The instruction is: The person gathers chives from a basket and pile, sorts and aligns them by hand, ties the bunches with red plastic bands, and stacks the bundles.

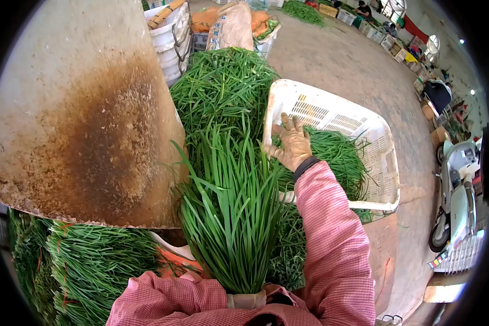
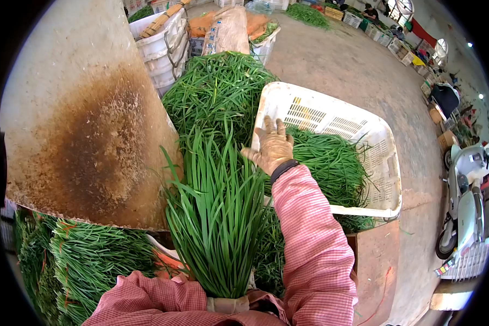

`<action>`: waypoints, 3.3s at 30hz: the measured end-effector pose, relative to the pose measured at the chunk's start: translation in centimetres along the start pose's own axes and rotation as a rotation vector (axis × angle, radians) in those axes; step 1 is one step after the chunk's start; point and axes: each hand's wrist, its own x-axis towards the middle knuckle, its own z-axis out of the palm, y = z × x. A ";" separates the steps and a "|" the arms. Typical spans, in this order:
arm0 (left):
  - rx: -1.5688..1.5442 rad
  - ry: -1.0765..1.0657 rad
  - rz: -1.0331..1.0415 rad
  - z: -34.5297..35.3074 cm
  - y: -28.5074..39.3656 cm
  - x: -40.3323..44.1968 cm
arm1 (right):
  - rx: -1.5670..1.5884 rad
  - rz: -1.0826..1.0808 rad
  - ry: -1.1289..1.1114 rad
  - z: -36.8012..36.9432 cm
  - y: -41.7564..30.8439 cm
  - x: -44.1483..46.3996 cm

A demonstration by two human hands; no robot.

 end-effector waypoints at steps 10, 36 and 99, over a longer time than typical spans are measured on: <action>0.239 -0.021 -0.022 0.1 0.7 0.0 | 0.015 -0.332 -0.576 2.8 1.2 1.4; 0.672 -0.083 -0.018 0.3 1.5 1.4 | 0.112 0.018 -0.031 -3.0 -2.0 -1.5; 1.982 -0.278 0.179 4.8 4.3 2.4 | 0.153 -0.355 -0.146 2.4 -12.7 -5.9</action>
